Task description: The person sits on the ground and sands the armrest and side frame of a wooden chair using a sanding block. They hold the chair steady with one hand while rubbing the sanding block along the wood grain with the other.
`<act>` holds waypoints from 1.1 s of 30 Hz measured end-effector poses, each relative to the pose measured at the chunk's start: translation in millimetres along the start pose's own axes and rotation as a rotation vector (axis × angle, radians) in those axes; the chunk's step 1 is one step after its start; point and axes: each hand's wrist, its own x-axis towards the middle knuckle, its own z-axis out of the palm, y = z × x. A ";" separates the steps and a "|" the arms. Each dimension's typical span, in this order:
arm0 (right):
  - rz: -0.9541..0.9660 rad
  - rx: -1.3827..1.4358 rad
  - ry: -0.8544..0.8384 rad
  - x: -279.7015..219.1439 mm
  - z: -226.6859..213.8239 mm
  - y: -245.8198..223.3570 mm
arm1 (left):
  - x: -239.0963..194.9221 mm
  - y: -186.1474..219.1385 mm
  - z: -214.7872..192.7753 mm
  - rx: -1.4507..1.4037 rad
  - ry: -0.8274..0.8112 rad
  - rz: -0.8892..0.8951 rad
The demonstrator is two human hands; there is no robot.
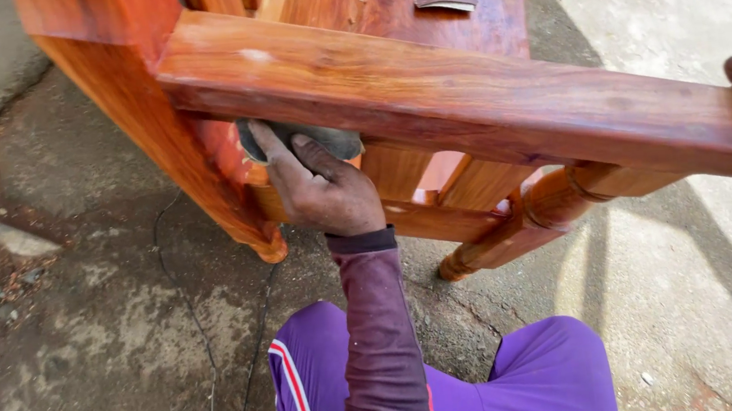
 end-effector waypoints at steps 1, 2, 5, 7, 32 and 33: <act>0.017 -0.001 0.012 -42.2 -9.5 -43.4 | 3.1 14.9 2.2 -0.029 0.053 -0.041; 0.031 -0.005 0.022 -54.3 -15.7 -55.5 | -24.2 33.3 15.1 -0.041 0.042 -0.047; -0.151 -0.153 0.142 -77.1 -18.5 -75.5 | -96.2 73.9 35.7 -0.146 -0.090 -0.020; -0.243 -0.192 0.209 -76.9 -18.3 -68.4 | -124.6 93.3 34.2 -0.210 -0.224 0.029; -0.318 -0.212 0.281 -95.6 -28.6 -76.5 | -65.1 18.4 23.3 -0.033 -0.053 -0.121; -0.347 -0.249 0.287 -94.4 -30.0 -76.2 | -80.2 42.2 30.8 -0.058 -0.061 -0.031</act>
